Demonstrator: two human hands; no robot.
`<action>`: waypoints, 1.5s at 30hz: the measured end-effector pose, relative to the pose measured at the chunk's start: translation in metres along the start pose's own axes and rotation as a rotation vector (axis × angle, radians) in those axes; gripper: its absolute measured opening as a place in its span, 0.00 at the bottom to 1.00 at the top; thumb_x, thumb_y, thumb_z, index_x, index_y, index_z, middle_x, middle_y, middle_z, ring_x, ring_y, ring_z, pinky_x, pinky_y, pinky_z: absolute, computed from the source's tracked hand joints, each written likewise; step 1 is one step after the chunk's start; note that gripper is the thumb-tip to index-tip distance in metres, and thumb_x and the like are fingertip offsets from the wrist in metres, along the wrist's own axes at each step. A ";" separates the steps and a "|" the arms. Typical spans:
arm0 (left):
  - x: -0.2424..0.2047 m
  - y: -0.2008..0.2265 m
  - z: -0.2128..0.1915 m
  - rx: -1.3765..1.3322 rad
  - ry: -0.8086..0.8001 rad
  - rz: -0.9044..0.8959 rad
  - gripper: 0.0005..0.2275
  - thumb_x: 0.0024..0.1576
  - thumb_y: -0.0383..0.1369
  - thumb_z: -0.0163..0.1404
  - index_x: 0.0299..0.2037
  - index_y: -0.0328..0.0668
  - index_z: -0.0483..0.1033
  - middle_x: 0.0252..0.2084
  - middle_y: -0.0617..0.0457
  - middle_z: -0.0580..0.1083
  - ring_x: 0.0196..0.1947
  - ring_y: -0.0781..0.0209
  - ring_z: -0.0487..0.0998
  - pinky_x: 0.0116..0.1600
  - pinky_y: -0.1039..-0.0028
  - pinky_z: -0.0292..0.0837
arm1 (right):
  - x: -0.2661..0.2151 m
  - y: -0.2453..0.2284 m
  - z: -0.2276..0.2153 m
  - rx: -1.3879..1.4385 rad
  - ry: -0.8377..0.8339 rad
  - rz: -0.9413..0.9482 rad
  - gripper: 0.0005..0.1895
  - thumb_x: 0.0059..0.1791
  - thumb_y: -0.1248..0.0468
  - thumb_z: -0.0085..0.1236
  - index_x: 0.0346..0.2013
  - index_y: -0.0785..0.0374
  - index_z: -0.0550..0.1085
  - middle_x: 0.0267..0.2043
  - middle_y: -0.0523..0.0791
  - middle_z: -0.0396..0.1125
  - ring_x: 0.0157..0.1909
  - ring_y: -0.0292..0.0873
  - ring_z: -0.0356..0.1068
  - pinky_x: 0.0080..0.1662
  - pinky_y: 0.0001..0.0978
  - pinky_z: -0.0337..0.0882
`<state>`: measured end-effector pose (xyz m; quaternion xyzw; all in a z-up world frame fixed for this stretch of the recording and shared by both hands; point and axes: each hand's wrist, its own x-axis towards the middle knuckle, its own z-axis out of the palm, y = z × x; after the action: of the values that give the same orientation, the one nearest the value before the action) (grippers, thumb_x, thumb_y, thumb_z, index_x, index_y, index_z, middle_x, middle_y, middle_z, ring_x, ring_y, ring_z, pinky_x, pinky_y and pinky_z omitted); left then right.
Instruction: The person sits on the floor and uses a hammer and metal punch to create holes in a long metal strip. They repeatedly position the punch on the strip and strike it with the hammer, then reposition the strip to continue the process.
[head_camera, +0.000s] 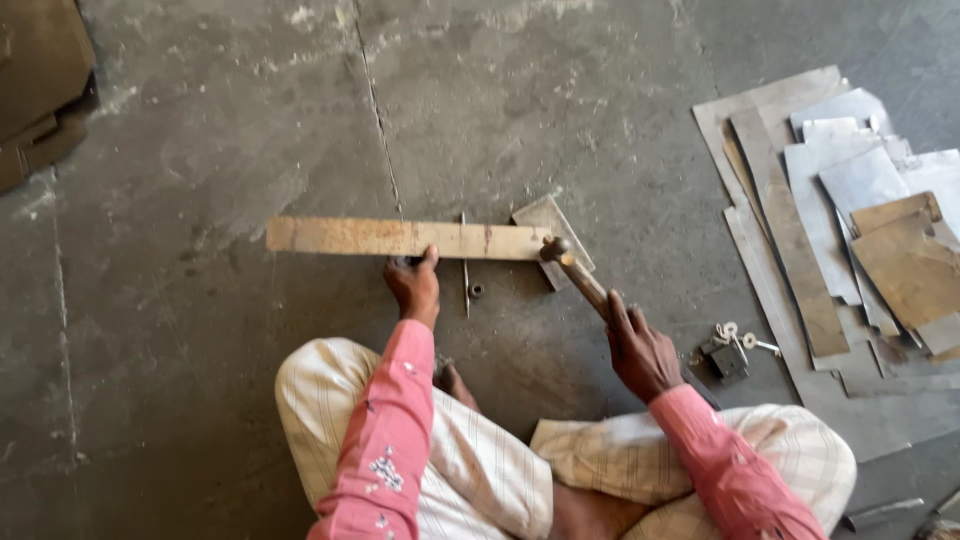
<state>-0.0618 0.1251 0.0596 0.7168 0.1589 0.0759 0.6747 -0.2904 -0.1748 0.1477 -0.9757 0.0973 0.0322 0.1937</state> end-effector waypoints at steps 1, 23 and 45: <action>0.002 0.009 0.001 -0.065 -0.020 -0.030 0.13 0.51 0.22 0.63 0.45 0.27 0.77 0.43 0.45 0.80 0.41 0.57 0.79 0.50 0.66 0.75 | -0.001 0.002 0.000 -0.023 -0.064 0.052 0.33 0.55 0.61 0.51 0.74 0.54 0.54 0.44 0.53 0.67 0.25 0.56 0.71 0.26 0.48 0.71; 0.041 0.107 -0.032 1.329 -0.609 0.252 0.26 0.47 0.61 0.60 0.38 0.46 0.87 0.36 0.40 0.81 0.39 0.41 0.82 0.45 0.56 0.77 | 0.019 0.004 -0.028 0.139 0.243 -0.037 0.35 0.51 0.61 0.58 0.73 0.57 0.58 0.40 0.53 0.67 0.27 0.54 0.68 0.28 0.46 0.69; 0.042 0.066 -0.042 1.267 -0.595 0.264 0.28 0.46 0.63 0.59 0.43 0.47 0.86 0.42 0.39 0.81 0.45 0.40 0.81 0.50 0.55 0.76 | 0.004 0.002 -0.016 0.012 0.089 -0.161 0.34 0.51 0.61 0.56 0.71 0.57 0.59 0.41 0.52 0.67 0.27 0.60 0.69 0.29 0.50 0.69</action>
<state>-0.0277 0.1763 0.1239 0.9747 -0.1067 -0.1488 0.1280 -0.2862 -0.1831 0.1615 -0.9796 0.0272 -0.0276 0.1972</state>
